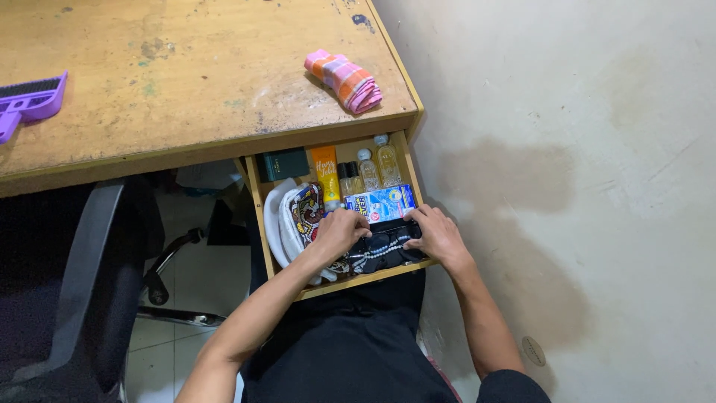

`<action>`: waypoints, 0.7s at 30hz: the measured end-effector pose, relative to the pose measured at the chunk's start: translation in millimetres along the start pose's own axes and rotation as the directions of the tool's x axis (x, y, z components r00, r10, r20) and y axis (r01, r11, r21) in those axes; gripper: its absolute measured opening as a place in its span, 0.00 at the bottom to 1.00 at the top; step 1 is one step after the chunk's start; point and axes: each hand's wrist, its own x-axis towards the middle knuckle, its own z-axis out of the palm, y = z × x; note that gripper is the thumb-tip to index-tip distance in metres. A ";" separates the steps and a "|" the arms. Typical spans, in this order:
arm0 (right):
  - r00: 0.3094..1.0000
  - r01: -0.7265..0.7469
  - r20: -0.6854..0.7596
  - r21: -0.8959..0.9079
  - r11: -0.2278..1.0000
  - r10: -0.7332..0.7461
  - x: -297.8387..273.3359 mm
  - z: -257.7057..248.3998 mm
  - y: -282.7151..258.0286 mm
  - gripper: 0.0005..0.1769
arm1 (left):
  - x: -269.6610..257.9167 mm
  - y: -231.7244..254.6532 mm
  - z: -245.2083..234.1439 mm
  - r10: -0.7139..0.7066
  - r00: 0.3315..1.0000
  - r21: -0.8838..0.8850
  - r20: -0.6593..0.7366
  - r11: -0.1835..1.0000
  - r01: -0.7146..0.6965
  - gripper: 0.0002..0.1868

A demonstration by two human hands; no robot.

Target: The person is organizing various personal items, including a tube of cream, a folded cloth, glasses, and a small pouch, by moving them from a desk surface into a drawer and arranging them.

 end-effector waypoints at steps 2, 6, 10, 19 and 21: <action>0.999 0.019 -0.032 0.021 1.000 -0.019 2.9 5.8 6.8 0.32 | 4.2 -8.0 6.8 0.013 1.000 -0.006 -0.014 1.000 -0.013 0.09; 0.948 0.145 -0.301 0.119 0.982 -0.103 5.5 14.3 12.1 0.31 | -5.1 -7.4 -0.4 0.108 0.983 -0.068 -0.147 0.991 -0.119 0.19; 0.791 0.269 -0.579 0.040 0.962 -0.197 9.1 8.0 3.2 0.35 | -19.7 3.3 -34.2 0.259 0.875 0.117 -0.409 0.966 -0.232 0.22; 0.770 0.358 -0.597 0.111 0.927 -0.226 7.5 35.2 15.8 0.44 | -96.1 -60.1 -40.3 0.139 0.785 0.250 -0.604 0.968 0.020 0.41; 0.820 0.342 -0.548 0.243 0.908 -0.163 3.9 48.3 26.9 0.43 | -120.7 -70.3 -27.3 0.031 0.813 0.172 -0.581 0.981 0.085 0.45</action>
